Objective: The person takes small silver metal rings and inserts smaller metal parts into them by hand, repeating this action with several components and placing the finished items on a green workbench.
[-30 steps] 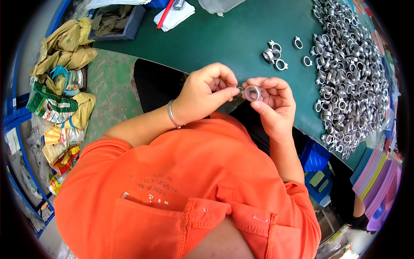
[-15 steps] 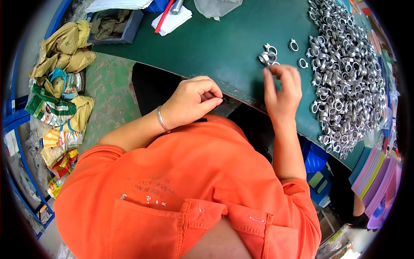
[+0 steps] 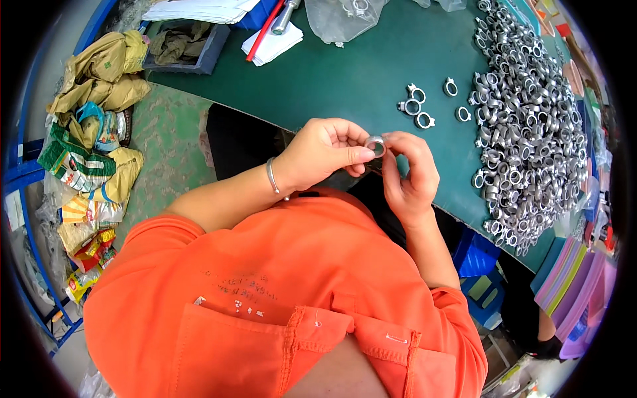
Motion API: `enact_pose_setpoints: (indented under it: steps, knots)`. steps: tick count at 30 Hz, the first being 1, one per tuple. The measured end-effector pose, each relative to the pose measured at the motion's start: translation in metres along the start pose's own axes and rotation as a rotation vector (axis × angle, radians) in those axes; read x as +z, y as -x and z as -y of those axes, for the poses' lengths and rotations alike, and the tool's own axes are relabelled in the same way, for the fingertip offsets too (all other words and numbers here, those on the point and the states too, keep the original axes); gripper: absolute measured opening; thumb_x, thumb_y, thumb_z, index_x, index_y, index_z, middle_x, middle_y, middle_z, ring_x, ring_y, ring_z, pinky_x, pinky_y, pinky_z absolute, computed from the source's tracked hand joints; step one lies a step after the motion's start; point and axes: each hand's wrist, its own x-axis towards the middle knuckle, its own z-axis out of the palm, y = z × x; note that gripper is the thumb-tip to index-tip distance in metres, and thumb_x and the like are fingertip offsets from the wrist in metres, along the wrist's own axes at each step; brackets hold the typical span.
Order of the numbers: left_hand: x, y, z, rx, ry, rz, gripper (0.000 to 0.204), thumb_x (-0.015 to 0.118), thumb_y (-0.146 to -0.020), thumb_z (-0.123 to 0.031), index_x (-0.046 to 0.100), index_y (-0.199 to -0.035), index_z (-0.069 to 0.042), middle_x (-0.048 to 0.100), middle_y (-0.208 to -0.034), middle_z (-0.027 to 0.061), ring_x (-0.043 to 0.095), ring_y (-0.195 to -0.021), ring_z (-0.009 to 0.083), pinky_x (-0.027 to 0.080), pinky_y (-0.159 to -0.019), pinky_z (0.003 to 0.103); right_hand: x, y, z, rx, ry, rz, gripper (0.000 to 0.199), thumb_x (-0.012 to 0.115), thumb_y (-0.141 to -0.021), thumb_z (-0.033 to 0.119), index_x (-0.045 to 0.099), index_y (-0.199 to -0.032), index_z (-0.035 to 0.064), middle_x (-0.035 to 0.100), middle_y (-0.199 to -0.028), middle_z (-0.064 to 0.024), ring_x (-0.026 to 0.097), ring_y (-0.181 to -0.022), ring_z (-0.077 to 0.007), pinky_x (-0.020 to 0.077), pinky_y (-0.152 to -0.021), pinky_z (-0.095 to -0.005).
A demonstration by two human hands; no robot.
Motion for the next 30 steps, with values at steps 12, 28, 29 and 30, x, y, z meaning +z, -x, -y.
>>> enact_pose_setpoints:
  steps: [12,28,29,30]
  knots:
    - [0.001,0.009,0.001,0.233,-0.261,0.019,0.014,0.064,-0.085,0.003,0.061,-0.099,0.004,0.064,-0.093,0.0083,0.063,-0.082,0.0118,0.054,-0.073,0.023,-0.001,0.011,0.01,0.433,-0.444,-0.004,0.014,0.065,-0.084,-0.002,0.061,-0.097,-0.0033,0.066,-0.087,-0.0091,0.064,-0.076,-0.0127,0.0521,-0.067,-0.0245]
    - [-0.022,0.018,-0.007,0.411,-0.976,0.127,0.01,0.067,-0.075,0.003,0.065,-0.084,-0.001,0.064,-0.087,0.0064,0.062,-0.082,0.0206,0.049,-0.071,0.029,-0.029,-0.003,-0.023,0.081,0.509,-0.017,0.019,0.065,-0.076,-0.002,0.061,-0.094,0.0011,0.06,-0.09,-0.013,0.056,-0.084,-0.0313,0.0463,-0.074,-0.0396]
    - [-0.021,0.018,-0.007,0.41,-0.976,0.129,0.01,0.067,-0.075,0.003,0.065,-0.084,-0.001,0.064,-0.087,0.0064,0.062,-0.082,0.0206,0.049,-0.071,0.029,-0.031,-0.007,-0.028,0.146,0.591,0.025,0.018,0.066,-0.077,0.001,0.061,-0.094,0.0025,0.059,-0.091,-0.0122,0.056,-0.084,-0.0305,0.0457,-0.075,-0.0398]
    - [-0.02,0.017,-0.008,0.402,-0.977,0.099,0.01,0.067,-0.076,0.002,0.066,-0.085,-0.001,0.064,-0.087,0.0066,0.062,-0.08,0.0191,0.05,-0.07,0.028,-0.032,-0.011,-0.031,0.209,0.675,0.066,0.017,0.067,-0.077,0.003,0.062,-0.093,0.0038,0.059,-0.092,-0.0114,0.056,-0.084,-0.0298,0.045,-0.075,-0.04]
